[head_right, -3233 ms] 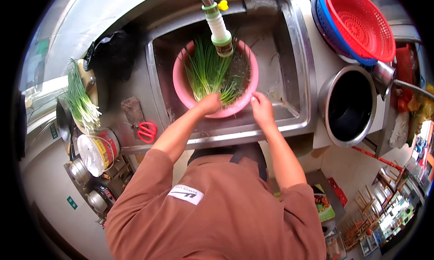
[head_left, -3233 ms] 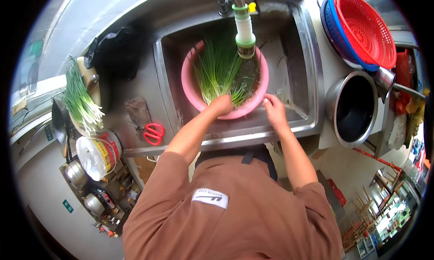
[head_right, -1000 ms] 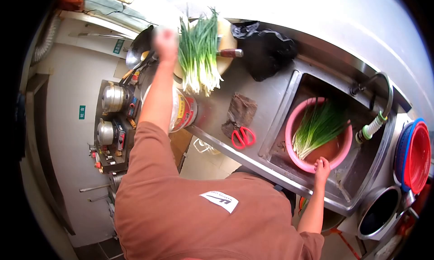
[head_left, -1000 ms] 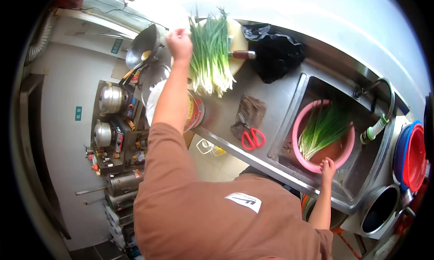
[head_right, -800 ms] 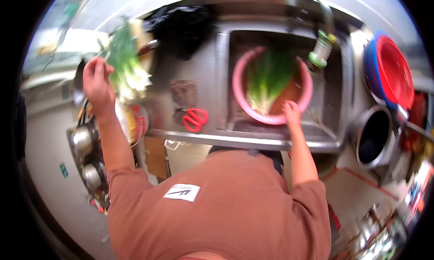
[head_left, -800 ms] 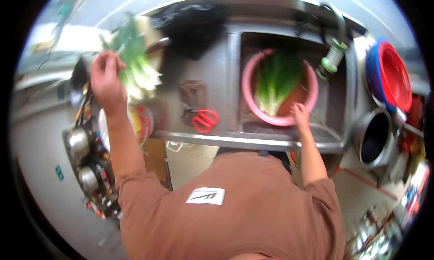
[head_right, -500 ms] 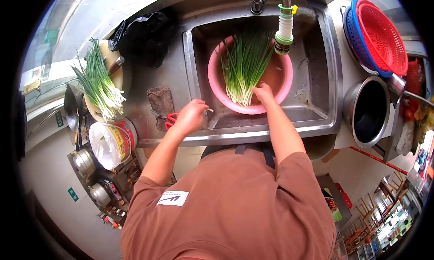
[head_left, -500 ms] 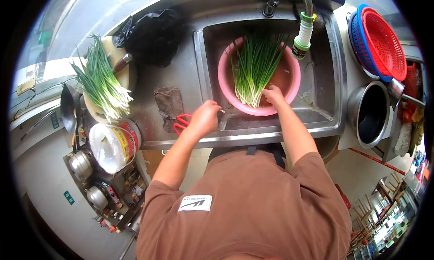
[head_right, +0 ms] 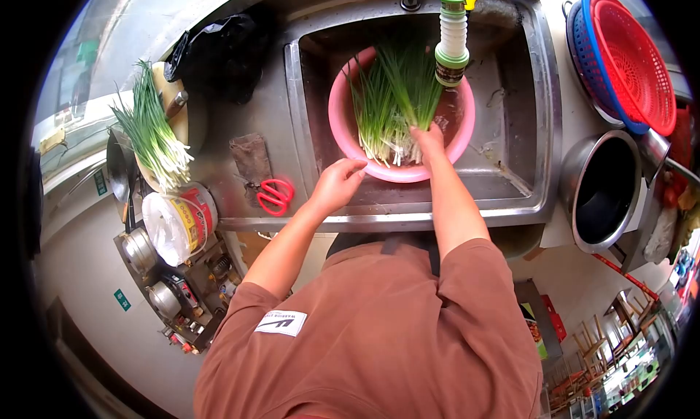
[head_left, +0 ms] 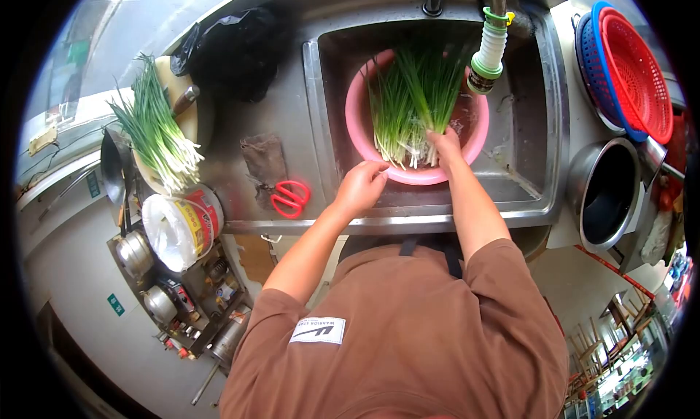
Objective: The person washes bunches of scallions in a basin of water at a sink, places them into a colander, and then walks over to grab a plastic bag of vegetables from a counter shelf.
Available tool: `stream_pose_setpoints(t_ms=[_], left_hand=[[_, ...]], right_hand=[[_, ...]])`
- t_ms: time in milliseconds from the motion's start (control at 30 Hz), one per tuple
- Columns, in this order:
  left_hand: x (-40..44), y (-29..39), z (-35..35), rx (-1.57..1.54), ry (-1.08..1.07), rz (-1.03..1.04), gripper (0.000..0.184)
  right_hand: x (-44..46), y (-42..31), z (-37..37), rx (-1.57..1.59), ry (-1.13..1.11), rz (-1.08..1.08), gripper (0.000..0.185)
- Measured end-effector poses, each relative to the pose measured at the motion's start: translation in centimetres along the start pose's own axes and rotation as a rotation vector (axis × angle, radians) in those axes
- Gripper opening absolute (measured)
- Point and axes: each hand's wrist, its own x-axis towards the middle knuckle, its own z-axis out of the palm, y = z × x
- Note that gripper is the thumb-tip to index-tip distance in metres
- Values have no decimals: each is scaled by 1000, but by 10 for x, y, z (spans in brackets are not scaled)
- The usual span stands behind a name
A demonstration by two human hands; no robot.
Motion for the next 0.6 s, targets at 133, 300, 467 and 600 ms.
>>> stream_pose_setpoints(t_ms=[133,300,467,600], left_hand=[[15,-3,10,-90,-30,-70,30],[27,-13,20,-318,-78,-248,30],[58,-14,35,-581,-147,-387,37],[93,-18,61,-590,-79,-424,44]], right_hand=[[-13,-10,-4,-125,-146,90,34],[-5,-1,-1,25,-58,-20,32],[-1,-8,-1,-83,9,-4,27],[-3,-15,-1,-58,-18,137,27]])
